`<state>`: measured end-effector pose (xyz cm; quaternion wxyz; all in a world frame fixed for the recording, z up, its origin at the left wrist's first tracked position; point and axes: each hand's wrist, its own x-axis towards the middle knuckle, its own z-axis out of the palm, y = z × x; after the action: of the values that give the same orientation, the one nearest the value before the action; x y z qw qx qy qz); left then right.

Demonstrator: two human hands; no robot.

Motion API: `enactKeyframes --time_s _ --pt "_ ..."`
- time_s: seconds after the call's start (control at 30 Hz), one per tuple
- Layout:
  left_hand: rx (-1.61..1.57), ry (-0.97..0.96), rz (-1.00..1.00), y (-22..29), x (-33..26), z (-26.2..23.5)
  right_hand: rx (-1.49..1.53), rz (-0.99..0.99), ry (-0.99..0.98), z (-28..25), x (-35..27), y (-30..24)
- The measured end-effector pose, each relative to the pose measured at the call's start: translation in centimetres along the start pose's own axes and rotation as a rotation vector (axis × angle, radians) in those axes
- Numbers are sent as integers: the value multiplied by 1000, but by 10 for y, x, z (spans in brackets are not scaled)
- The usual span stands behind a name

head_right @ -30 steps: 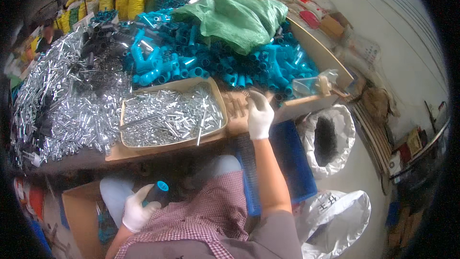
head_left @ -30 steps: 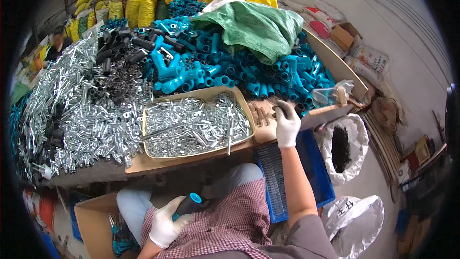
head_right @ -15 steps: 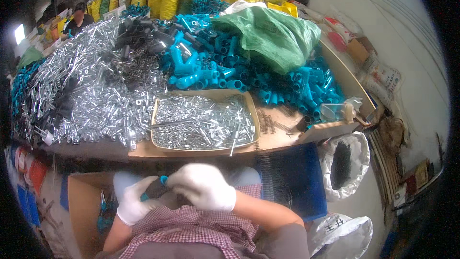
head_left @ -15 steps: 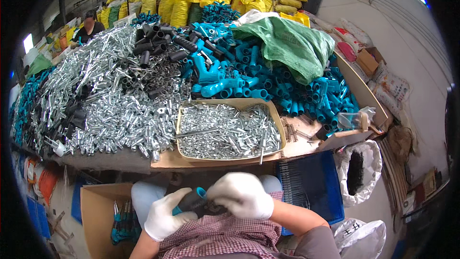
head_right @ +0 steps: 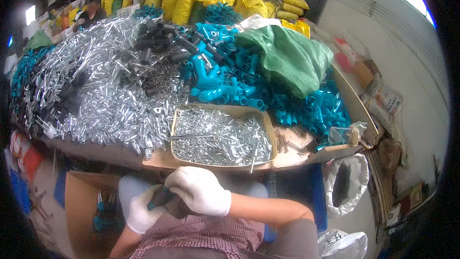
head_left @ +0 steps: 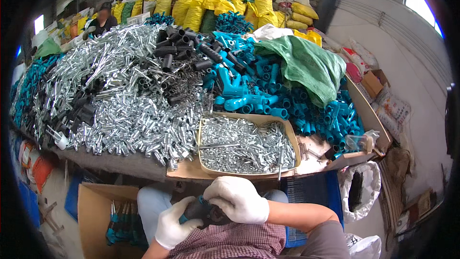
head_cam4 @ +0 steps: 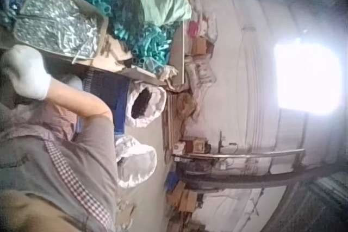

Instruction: Assembling various metal and plastic hardware components at a workbench.

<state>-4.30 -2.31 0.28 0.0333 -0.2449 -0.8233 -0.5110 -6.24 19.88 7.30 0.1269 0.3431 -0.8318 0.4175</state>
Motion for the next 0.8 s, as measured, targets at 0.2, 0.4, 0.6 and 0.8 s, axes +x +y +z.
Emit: enactKeyframes --time_s 0.2,0.4,0.6,0.8 --pt "-34 80 -28 -9 -2 -11 34 109 -121 13 23 6" --pt "-53 128 6 -20 -5 -14 25 309 -529 2 62 5" --pt "-16 218 -21 -19 -7 -18 -935 239 -77 -67 168 105" --pt "-52 182 -25 -12 -18 -17 -1144 552 -203 -107 145 182"
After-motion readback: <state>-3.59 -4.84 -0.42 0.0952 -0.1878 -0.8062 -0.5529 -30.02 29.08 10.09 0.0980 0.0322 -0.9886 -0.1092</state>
